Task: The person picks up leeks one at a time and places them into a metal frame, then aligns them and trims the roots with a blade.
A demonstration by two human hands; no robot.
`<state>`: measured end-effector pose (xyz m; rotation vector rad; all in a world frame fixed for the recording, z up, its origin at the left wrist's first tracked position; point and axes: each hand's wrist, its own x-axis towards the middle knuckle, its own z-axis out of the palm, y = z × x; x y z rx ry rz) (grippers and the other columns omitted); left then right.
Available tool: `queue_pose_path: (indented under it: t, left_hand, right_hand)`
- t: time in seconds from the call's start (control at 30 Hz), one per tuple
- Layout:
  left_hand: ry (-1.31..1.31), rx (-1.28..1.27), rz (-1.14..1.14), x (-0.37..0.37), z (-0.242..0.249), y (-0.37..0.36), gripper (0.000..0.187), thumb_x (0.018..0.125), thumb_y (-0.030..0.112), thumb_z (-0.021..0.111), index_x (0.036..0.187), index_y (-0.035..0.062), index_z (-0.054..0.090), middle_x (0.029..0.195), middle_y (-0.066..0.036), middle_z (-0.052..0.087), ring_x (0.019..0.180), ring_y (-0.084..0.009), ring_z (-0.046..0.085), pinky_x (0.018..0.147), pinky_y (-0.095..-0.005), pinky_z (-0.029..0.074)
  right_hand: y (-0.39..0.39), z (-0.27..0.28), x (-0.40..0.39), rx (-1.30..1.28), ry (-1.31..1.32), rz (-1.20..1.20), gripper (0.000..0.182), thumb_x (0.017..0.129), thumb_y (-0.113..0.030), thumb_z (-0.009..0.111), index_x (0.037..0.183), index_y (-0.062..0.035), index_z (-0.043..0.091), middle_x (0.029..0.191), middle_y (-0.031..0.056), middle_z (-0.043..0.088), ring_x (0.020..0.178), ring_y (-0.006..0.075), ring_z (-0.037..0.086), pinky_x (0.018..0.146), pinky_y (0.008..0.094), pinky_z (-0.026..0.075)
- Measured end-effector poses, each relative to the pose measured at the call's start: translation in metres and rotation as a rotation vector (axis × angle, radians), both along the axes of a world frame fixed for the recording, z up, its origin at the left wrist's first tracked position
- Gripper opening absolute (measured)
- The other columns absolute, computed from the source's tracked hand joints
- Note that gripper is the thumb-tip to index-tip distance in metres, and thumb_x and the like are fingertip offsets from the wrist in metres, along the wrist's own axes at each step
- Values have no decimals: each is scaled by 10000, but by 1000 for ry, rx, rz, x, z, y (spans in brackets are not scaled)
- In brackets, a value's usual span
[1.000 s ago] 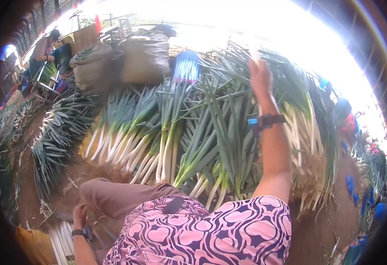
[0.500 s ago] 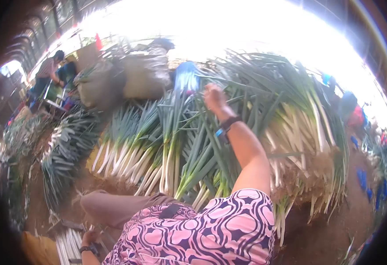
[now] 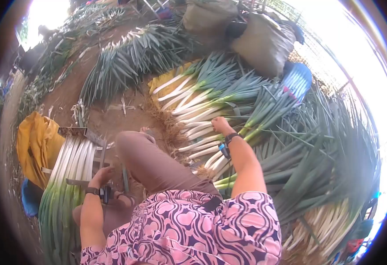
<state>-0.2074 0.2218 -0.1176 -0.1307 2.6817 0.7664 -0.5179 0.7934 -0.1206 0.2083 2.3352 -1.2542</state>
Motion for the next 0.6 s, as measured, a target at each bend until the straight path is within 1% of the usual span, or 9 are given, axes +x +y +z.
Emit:
queue_pose_path:
  t: [0.1, 0.13, 0.23, 0.27, 0.37, 0.4, 0.5, 0.53, 0.6]
  left_hand:
    - [-39, 115, 82, -1, -5, 5, 312, 833, 193, 582, 1110, 63, 643, 978, -224, 649, 922, -364, 631, 793, -403, 501]
    - [-69, 163, 139, -1, 6, 15, 303, 835, 187, 577, 1102, 62, 643, 976, -223, 648, 917, -370, 629, 785, -408, 501]
    - [-111, 127, 124, -15, 36, 37, 290, 833, 177, 575, 1092, 61, 638, 986, -222, 645, 932, -373, 622, 782, -414, 499]
    - [-129, 186, 117, -15, 29, 35, 295, 832, 181, 578, 1098, 65, 631, 1002, -220, 641, 948, -374, 617, 789, -416, 495]
    - [-358, 194, 127, -31, 39, 39, 298, 832, 199, 587, 1098, 70, 630, 1014, -217, 640, 970, -377, 609, 812, -415, 491]
    - [-358, 167, 156, -25, 26, 35, 321, 834, 213, 594, 1115, 61, 624, 1030, -206, 646, 985, -373, 609, 827, -415, 491]
    - [-409, 211, 187, -24, 13, 26, 351, 831, 217, 612, 1139, 49, 616, 1066, -196, 647, 1006, -362, 612, 833, -418, 495]
    - [-442, 227, 229, -24, 12, 25, 358, 829, 219, 619, 1144, 48, 616, 1073, -196, 645, 997, -360, 615, 834, -414, 494]
    - [-501, 260, 315, -25, 10, 24, 372, 825, 223, 633, 1152, 47, 615, 1089, -195, 642, 979, -357, 620, 837, -405, 494]
  right_hand:
    - [-10, -76, -32, -257, -216, -226, 270, 891, -133, 514, 1120, -26, 610, 801, 72, 625, 648, 197, 608, 548, 314, 506]
    - [-13, -117, -47, -272, -197, -274, 332, 896, -104, 490, 1214, -36, 555, 902, 87, 614, 691, 225, 618, 563, 309, 505]
    - [-61, -108, -55, -479, -138, -539, 426, 896, -87, 477, 1320, -50, 460, 1089, 112, 571, 828, 251, 623, 630, 320, 505]
    - [-71, -114, -67, -593, -161, -588, 514, 906, -94, 477, 1402, -66, 344, 1220, 125, 497, 975, 278, 594, 719, 349, 507]
    - [-90, -144, -102, -815, -163, -750, 549, 940, -138, 477, 1433, -74, 242, 1257, 141, 470, 1018, 310, 578, 749, 381, 511]
    - [-103, -141, -114, -737, -134, -901, 503, 948, -160, 484, 1392, -50, 275, 1257, 164, 459, 1003, 321, 590, 725, 391, 526]
    - [-110, -152, -148, -584, -164, -1016, 465, 951, -182, 500, 1345, -24, 308, 1232, 182, 473, 956, 332, 619, 689, 396, 542]
    - [-108, -156, -156, -575, -181, -1024, 458, 947, -194, 521, 1320, -5, 333, 1180, 192, 506, 891, 332, 645, 653, 391, 552]
    - [-109, -156, -170, -269, -204, -1005, 364, 932, -197, 548, 1195, 39, 461, 987, 171, 612, 718, 303, 671, 539, 381, 552]
